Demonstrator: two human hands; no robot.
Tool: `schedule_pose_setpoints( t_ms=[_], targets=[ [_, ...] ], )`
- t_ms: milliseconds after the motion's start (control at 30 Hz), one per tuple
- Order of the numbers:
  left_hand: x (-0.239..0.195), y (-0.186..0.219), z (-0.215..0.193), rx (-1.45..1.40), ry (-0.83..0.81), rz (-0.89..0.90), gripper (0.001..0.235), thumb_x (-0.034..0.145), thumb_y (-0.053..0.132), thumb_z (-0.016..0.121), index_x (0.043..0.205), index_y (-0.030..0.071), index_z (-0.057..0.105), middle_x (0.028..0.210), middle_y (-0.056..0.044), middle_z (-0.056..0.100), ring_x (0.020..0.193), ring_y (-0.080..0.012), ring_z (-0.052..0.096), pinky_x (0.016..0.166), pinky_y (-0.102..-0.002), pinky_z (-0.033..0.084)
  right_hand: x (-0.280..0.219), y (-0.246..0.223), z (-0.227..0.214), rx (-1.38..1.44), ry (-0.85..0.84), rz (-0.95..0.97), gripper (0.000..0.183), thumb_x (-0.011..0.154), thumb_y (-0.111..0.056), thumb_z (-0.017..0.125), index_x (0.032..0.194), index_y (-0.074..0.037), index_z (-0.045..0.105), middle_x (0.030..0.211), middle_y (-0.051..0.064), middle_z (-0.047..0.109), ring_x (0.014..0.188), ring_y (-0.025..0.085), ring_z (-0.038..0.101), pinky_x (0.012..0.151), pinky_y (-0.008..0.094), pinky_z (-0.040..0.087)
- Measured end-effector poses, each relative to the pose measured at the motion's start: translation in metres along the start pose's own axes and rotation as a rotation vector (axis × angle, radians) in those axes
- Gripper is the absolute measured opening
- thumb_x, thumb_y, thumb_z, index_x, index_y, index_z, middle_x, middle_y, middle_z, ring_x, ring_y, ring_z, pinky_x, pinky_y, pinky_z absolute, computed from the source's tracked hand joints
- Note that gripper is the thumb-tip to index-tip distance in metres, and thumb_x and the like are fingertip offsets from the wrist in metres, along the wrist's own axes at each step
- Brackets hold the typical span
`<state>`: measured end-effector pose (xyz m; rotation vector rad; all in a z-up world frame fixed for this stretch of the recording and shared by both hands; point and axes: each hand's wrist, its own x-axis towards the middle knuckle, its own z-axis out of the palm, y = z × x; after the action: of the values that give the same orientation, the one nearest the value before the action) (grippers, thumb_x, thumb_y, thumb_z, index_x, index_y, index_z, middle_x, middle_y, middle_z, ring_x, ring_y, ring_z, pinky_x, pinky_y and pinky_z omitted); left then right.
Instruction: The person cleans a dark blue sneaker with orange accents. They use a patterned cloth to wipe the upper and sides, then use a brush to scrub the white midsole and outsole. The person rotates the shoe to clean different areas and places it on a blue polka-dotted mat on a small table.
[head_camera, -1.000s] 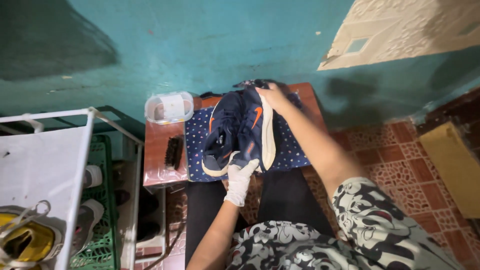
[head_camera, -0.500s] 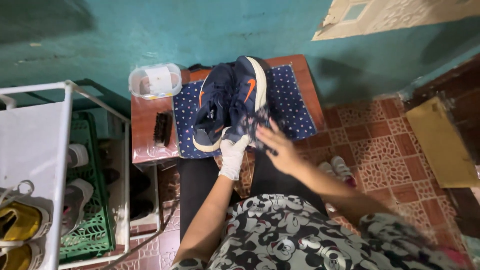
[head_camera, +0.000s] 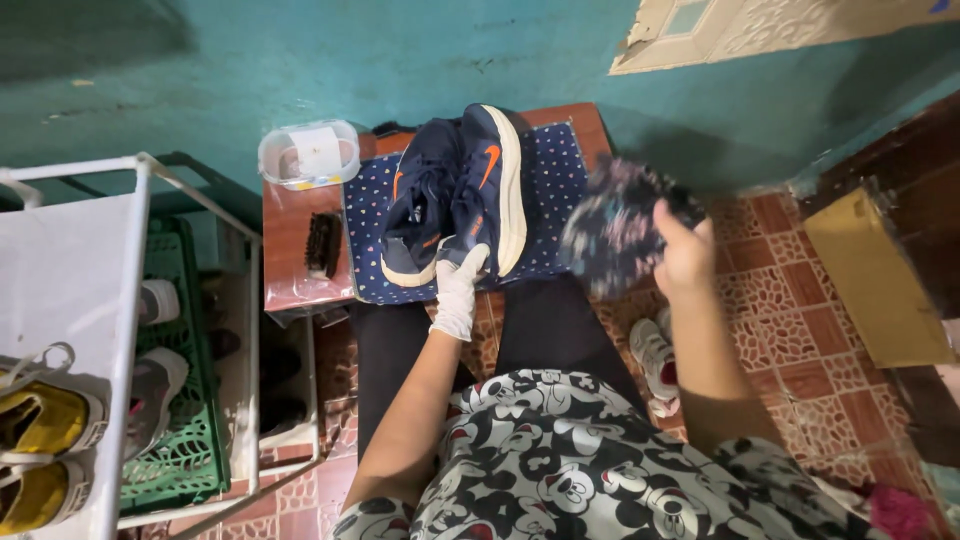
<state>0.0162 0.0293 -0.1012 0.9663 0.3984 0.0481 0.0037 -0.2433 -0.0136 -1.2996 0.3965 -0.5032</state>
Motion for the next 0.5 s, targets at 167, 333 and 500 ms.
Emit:
schedule_pose_setpoints(
  t_ms=[167, 333, 500],
  targets=[
    [0.005, -0.001, -0.001, 0.019, -0.047, 0.052, 0.024, 0.085, 0.011, 0.084, 0.102, 0.017, 0.068, 0.088, -0.002, 0.077, 0.075, -0.014, 0.075, 0.069, -0.027, 0.065, -0.066, -0.001, 0.081, -0.441, -0.516, -0.677, 0.05, 0.087, 0.011, 0.062, 0.134, -0.003, 0.065, 0.134, 0.021, 0.065, 0.138, 0.042, 0.048, 0.116, 0.045, 0.039],
    [0.045, -0.048, -0.039, 0.147, -0.077, 0.121, 0.013, 0.09, 0.011, 0.078, 0.101, 0.013, 0.071, 0.083, 0.0, 0.073, 0.073, -0.0076, 0.067, 0.066, -0.026, 0.062, -0.098, 0.074, 0.076, -0.597, -0.705, -0.945, 0.073, 0.076, 0.012, 0.062, 0.144, -0.013, 0.062, 0.155, 0.008, 0.052, 0.148, 0.045, 0.03, 0.119, 0.045, 0.034],
    [-0.017, 0.011, 0.012, 0.329, -0.059, 0.172, 0.019, 0.083, 0.009, 0.083, 0.097, 0.015, 0.071, 0.077, 0.0, 0.072, 0.072, -0.0085, 0.064, 0.068, -0.027, 0.059, -0.081, 0.093, 0.035, -0.772, -0.786, -1.053, 0.084, 0.062, 0.007, 0.06, 0.144, -0.012, 0.061, 0.158, 0.006, 0.05, 0.149, 0.042, 0.033, 0.12, 0.045, 0.032]
  ],
)
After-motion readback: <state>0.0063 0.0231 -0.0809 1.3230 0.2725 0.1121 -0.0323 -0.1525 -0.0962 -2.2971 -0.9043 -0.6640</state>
